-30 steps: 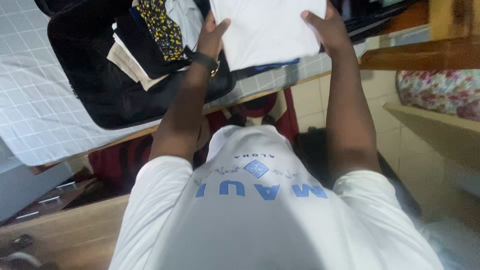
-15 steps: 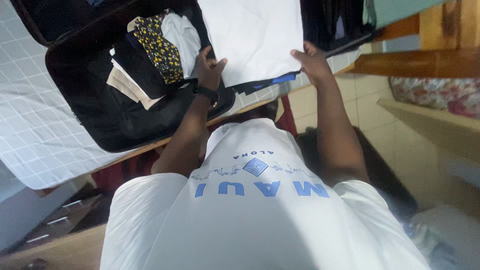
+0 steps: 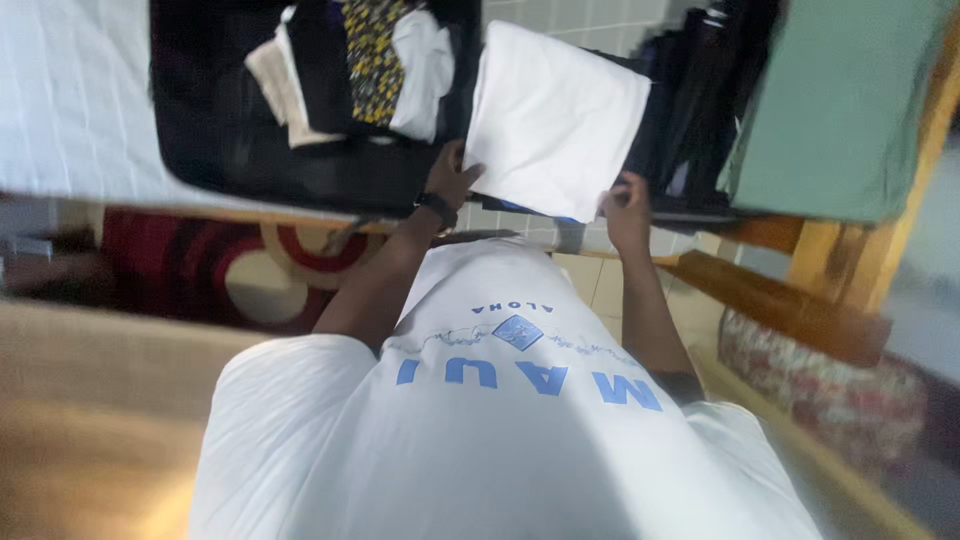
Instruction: The person picks up a black t-shirt, lays it flat on a table to fold it into a rectangle, and places it in an open suitcase, then repeats the process with a white button-down shirt and a white tank top.
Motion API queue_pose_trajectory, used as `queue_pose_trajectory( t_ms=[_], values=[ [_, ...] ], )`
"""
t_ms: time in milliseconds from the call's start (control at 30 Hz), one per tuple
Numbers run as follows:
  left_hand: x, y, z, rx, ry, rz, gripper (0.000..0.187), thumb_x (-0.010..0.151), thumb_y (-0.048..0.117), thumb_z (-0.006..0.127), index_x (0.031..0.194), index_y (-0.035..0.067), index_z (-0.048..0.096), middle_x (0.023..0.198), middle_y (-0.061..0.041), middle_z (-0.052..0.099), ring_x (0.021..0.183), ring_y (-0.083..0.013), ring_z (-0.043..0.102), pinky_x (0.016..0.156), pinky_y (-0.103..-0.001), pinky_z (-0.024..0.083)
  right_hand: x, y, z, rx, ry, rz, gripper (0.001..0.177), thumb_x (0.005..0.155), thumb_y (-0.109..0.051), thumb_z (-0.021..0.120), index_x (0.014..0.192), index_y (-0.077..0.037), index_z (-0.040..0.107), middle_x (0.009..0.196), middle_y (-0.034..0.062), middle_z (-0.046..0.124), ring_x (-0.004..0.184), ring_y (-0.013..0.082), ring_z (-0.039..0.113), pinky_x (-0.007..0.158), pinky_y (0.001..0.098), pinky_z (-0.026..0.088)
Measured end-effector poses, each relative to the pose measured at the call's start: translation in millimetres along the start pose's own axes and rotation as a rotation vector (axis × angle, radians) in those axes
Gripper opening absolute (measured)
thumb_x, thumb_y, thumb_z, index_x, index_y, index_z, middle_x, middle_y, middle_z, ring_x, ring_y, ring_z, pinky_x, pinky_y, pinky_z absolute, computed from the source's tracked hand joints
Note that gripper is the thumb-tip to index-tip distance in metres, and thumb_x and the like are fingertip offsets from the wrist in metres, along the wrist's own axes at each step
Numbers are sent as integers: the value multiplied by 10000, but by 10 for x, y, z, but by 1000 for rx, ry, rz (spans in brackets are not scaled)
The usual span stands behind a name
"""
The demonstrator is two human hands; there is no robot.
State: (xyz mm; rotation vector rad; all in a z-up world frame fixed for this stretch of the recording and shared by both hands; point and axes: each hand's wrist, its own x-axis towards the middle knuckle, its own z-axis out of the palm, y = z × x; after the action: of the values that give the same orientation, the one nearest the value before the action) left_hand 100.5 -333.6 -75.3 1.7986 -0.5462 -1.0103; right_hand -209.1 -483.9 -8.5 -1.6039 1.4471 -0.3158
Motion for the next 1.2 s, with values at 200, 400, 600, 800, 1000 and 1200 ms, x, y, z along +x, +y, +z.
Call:
queue_pose_trajectory(
  t_ms=[200, 400, 600, 800, 1000, 1200],
  values=[
    [-457, -78, 37, -193, 78, -265, 322, 925, 208, 758, 1138, 0, 634, 898, -65, 656, 759, -142, 657, 650, -331, 569, 102, -763, -89, 68, -54, -663, 310, 1059, -14, 574, 1369, -2, 565, 1123, 115, 595, 947, 173, 599, 812, 309, 530],
    [-895, -231, -132, -209, 99, -309, 196, 962, 220, 706, 1039, 39, 690, 907, -43, 734, 770, -98, 674, 668, -264, 556, 621, -1188, 506, 421, -652, -354, 216, 1114, -165, 559, 1238, 5, 610, 830, 50, 629, 720, 109, 580, 664, 248, 460],
    [-997, -596, -374, -194, 251, -255, 162, 956, 183, 705, 1019, 33, 696, 885, -59, 743, 774, -115, 695, 693, -270, 576, 931, -796, 976, 556, -704, -41, 199, 1047, -165, 604, 1126, 15, 629, 789, 84, 668, 632, 145, 618, 602, 261, 515],
    [-830, -648, -627, -152, 244, -315, 167, 949, 200, 691, 1054, 75, 724, 924, -45, 749, 816, -133, 694, 714, -302, 568, 880, -750, 935, 511, -685, -69, 200, 1068, -185, 584, 1133, -1, 630, 840, 67, 683, 692, 120, 638, 652, 244, 543],
    [41, -546, -805, 485, 300, -235, 565, 853, 283, 770, 1341, 102, 551, 1055, -186, 716, 979, -398, 679, 827, -489, 546, 517, -1072, 874, 470, -587, -68, 211, 1079, -186, 568, 1177, -19, 652, 921, 55, 701, 785, 106, 630, 744, 247, 538],
    [1004, -682, -943, 592, 97, -413, 653, 880, 348, 699, 1453, 153, 456, 1082, -144, 758, 969, -337, 729, 845, -478, 574, -60, -1443, 1003, 435, -523, 49, 213, 1055, -218, 576, 1180, -57, 635, 932, 33, 707, 818, 112, 657, 763, 262, 547]
  ],
)
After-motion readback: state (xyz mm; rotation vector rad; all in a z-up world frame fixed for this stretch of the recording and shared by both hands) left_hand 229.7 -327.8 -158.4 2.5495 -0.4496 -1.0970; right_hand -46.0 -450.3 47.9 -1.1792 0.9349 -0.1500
